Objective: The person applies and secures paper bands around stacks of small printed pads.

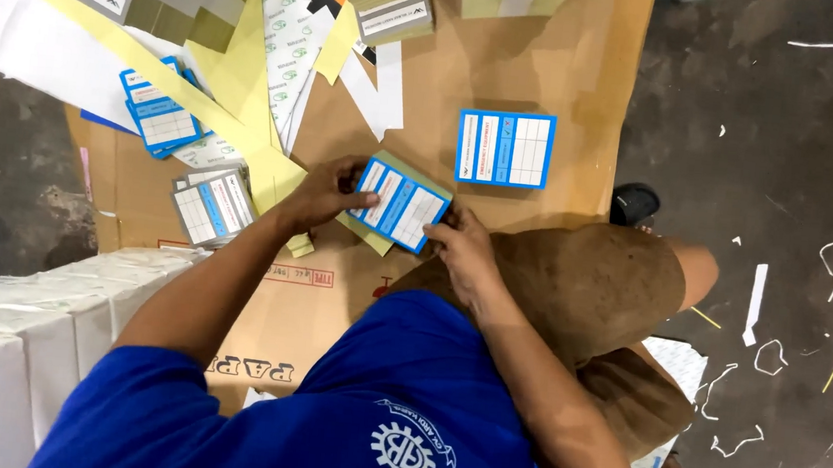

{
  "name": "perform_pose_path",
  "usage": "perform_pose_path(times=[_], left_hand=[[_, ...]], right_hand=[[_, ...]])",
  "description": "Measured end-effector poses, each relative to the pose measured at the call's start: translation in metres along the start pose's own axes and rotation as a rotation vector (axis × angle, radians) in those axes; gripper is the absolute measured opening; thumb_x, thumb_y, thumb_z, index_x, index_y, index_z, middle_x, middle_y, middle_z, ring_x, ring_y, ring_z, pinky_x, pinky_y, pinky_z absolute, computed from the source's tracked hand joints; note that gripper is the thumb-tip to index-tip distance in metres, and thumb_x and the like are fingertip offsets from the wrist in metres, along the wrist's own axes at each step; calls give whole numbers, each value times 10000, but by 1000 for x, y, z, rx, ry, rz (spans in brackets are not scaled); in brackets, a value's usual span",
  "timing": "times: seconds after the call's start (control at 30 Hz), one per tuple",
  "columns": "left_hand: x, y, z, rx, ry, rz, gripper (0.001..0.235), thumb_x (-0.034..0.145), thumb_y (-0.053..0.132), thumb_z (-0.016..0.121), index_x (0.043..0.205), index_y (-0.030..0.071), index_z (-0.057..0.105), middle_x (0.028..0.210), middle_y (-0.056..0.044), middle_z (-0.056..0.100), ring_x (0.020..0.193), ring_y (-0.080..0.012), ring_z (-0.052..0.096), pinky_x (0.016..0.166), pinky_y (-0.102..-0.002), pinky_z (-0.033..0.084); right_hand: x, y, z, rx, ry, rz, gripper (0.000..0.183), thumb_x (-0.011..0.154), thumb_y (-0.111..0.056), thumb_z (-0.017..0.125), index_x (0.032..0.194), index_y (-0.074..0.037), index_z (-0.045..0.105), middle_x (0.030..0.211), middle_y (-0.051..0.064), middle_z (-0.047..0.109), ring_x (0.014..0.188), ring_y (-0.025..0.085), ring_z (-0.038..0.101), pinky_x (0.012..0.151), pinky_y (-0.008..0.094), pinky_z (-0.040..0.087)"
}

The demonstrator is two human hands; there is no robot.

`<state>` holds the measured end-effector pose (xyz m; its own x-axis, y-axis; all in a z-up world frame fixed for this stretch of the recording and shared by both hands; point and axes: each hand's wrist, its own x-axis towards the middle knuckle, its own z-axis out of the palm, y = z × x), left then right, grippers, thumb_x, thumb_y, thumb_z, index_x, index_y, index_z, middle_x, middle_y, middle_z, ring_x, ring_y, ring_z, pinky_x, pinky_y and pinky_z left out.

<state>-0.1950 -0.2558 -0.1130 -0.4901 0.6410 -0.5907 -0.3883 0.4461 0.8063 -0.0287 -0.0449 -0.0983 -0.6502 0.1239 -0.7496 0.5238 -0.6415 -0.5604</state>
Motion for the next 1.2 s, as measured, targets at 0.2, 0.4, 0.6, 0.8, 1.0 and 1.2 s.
perform_pose_path(times=[0.2,0.4,0.6,0.8,1.0,1.2], left_hand=[[21,8,-3,83,18,47,568,828,138,815,1327,-24,597,1156,-113,727,1046,-188,700,914,-329,570],[17,39,4,210,11,-1,456,867,137,778,1279,-27,673,1068,-143,769,956,-219,720,837,-341,581],[23,26,7,342,284,34,662,780,191,867,1295,-14,505,1059,-170,684,967,-223,689,819,-344,580],[21,28,10,362,287,-61,627,801,235,858,1283,-8,540,1120,-128,698,1019,-203,702,889,-345,578],[27,21,3,317,200,-13,617,865,228,813,1342,-32,520,1197,-133,696,1109,-203,674,967,-343,539],[36,79,69,110,503,417,534,936,229,734,1358,-54,572,1221,-134,673,1115,-219,645,990,-333,538]], right_hand=[[20,10,-11,181,-50,-16,608,846,-2,594,1448,-32,518,1222,71,661,1033,158,629,843,278,501],[26,22,-12,198,-68,3,601,880,-28,610,1475,-14,531,1202,103,630,990,171,543,838,296,449],[-11,14,-20,180,68,1,669,878,-45,638,1498,-50,387,1367,72,572,1240,200,588,1013,328,491],[-54,-27,-56,-32,155,-308,715,908,-44,671,1562,-12,384,1424,153,562,1335,258,549,1098,361,477],[-36,-55,-88,-306,361,-620,677,964,-69,683,1550,37,361,1508,179,466,1442,285,462,1138,378,429],[10,-61,-102,-791,530,-671,746,908,-191,775,1487,70,384,1475,301,458,1396,406,448,1101,430,440]])
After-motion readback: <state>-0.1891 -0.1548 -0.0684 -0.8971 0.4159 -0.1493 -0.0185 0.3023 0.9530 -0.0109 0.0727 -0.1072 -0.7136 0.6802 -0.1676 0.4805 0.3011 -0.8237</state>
